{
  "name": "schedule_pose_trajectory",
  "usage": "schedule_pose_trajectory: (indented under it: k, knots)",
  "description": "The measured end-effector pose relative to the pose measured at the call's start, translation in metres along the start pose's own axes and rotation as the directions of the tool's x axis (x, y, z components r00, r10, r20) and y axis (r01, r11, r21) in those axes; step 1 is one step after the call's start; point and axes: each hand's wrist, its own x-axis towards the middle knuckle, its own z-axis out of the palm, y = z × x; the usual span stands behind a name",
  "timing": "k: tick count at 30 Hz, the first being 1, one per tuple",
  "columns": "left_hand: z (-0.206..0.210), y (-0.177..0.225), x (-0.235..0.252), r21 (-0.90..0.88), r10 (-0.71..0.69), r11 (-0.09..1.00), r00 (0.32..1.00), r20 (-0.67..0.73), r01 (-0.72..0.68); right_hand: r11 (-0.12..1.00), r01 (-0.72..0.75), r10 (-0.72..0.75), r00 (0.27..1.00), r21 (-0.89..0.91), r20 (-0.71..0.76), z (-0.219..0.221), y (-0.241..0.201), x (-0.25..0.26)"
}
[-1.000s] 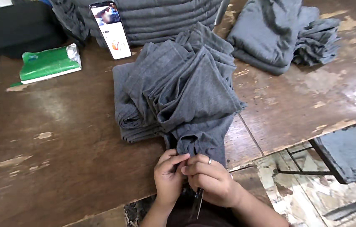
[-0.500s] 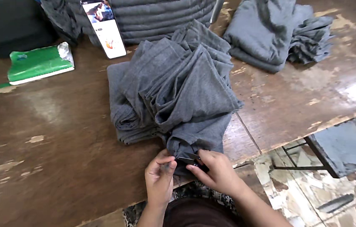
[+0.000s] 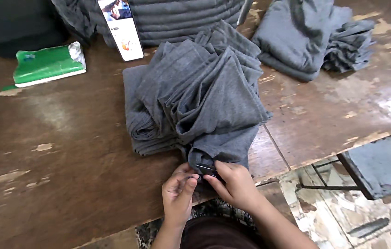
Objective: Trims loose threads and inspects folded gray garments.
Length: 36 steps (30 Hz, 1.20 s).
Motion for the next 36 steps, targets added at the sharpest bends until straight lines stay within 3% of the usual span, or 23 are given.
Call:
schedule_pose_trajectory:
  k: [18, 27, 32, 36]
  knots:
    - [0.005, -0.003, -0.004, 0.279, 0.148, 0.945, 0.984, 0.098, -0.17, 0.999, 0.012, -0.011, 1.0, -0.031, 0.028, -0.013, -0.004, 0.0]
    - [0.008, -0.002, 0.006, 0.192, 0.023, 0.981, 0.988, -0.154, 0.007, 0.993, -0.057, 0.051, 0.996, 0.103, 0.067, -0.017, 0.01, -0.005]
    - [0.003, -0.001, 0.004, 0.092, -0.03, 0.995, 0.994, -0.109, 0.04, 0.992, -0.039, 0.031, 0.997, 0.119, 0.065, -0.012, 0.008, -0.007]
    - [-0.001, 0.001, 0.002, 0.068, 0.002, 0.998, 1.0, 0.011, -0.003, 0.997, 0.003, -0.007, 0.999, 0.078, 0.05, -0.007, 0.002, -0.002]
